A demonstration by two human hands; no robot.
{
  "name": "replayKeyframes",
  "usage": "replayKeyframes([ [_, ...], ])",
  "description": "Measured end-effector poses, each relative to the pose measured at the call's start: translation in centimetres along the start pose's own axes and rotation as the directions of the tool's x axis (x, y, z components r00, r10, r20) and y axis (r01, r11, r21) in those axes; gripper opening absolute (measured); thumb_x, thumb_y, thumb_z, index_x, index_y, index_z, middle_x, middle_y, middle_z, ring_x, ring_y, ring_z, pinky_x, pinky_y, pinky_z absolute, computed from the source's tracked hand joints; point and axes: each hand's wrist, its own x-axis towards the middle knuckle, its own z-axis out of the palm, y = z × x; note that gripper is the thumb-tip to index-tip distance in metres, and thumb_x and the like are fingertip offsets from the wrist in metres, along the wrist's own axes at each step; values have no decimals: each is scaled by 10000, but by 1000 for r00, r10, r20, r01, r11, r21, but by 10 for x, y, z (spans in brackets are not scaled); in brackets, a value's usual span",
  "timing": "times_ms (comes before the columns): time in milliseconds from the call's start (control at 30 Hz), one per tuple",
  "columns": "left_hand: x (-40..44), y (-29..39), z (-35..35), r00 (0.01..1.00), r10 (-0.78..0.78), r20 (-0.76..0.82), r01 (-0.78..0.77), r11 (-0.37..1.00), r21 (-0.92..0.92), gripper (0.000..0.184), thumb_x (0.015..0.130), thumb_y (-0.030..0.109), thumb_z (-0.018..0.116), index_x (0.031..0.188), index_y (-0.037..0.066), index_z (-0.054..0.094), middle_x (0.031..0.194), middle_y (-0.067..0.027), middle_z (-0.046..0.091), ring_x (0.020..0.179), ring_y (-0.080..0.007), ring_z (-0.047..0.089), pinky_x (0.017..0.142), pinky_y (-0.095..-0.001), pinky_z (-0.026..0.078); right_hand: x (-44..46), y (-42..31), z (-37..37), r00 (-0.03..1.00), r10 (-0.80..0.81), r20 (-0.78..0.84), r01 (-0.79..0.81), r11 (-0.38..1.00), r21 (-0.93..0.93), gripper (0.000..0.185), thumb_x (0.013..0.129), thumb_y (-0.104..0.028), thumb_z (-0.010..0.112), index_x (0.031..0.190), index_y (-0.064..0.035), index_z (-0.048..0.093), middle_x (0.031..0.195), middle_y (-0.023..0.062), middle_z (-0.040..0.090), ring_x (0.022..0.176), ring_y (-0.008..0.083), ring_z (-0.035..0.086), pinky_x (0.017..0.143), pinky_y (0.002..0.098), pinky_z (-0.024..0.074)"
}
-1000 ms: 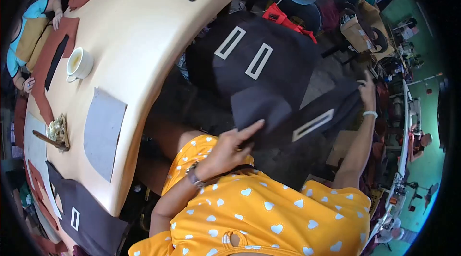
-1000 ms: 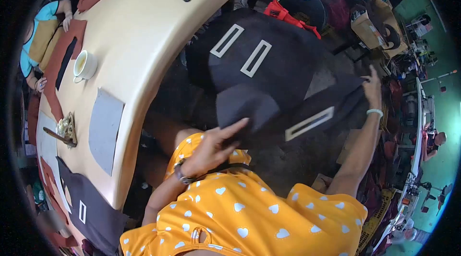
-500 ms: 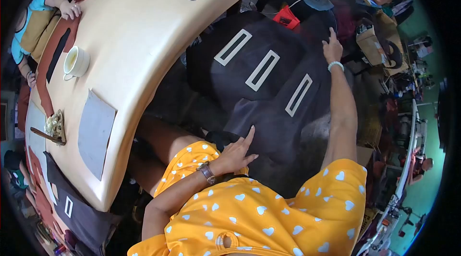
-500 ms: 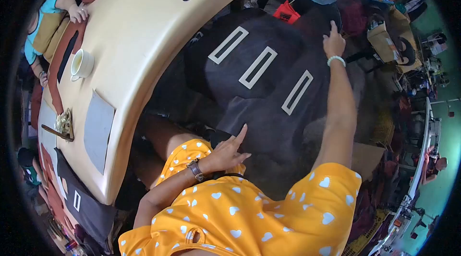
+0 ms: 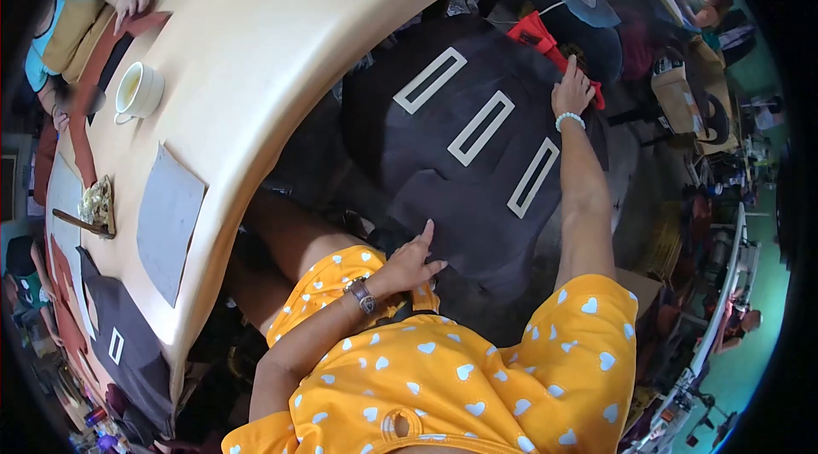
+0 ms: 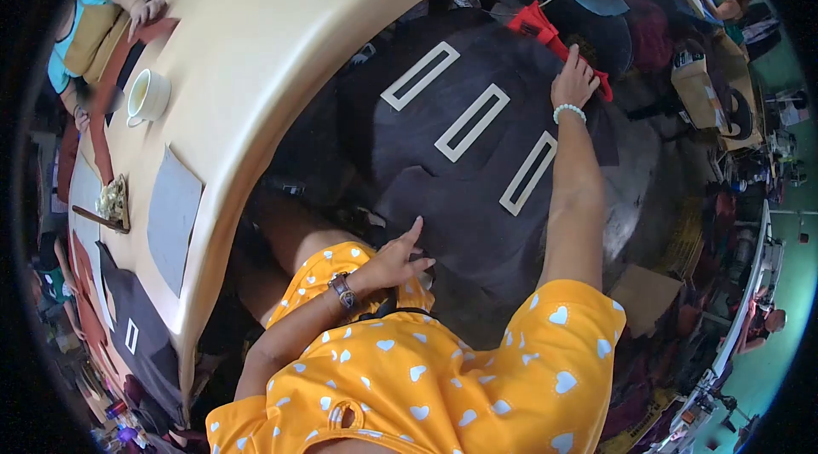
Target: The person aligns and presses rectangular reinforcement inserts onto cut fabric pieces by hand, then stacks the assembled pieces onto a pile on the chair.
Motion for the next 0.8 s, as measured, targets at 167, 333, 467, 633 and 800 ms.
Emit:
replayKeyframes([
  [167,-19,11,-26,993,-97,-66,87,987,-137,875,841,338,607,1430,26,40,1192,-339,474,1059,-368,557,874,-379,460,-6,-27,-28,978,61,-197,-23,982,189,702,721,-187,701,1311,-50,346,1201,173,505,1126,330,479,896,457,394],
  [333,-59,10,-52,928,112,-356,-163,980,-115,846,854,325,595,1433,46,46,1290,-300,419,1067,-344,559,851,-389,474,-21,-109,-60,886,-172,-432,390,780,489,652,841,-249,611,1329,61,309,1311,249,418,1227,370,389,1027,427,297],
  [467,-118,10,-83,749,108,-654,-173,984,-35,747,857,286,596,1423,56,165,1288,-229,457,1021,-306,588,830,-359,487,-63,-230,-140,839,-191,-509,539,414,734,631,844,-182,609,1344,47,302,1311,238,418,1224,370,387,1041,435,276],
  [633,-203,0,-112,129,-54,-990,-217,973,-81,464,825,100,636,1253,9,484,1070,-134,622,868,-146,624,757,-278,500,-159,-363,-232,691,-396,-605,662,9,750,621,805,-77,609,1340,28,310,1350,206,365,1282,345,316,1077,421,236],
  [800,-300,-39,-134,-404,21,-914,314,942,-117,343,797,65,602,1133,5,569,1028,-158,618,885,-252,612,793,-326,471,-266,-435,-294,456,-575,-679,610,-354,709,673,770,-141,594,1366,-12,308,1364,193,345,1302,364,267,1072,475,203],
])
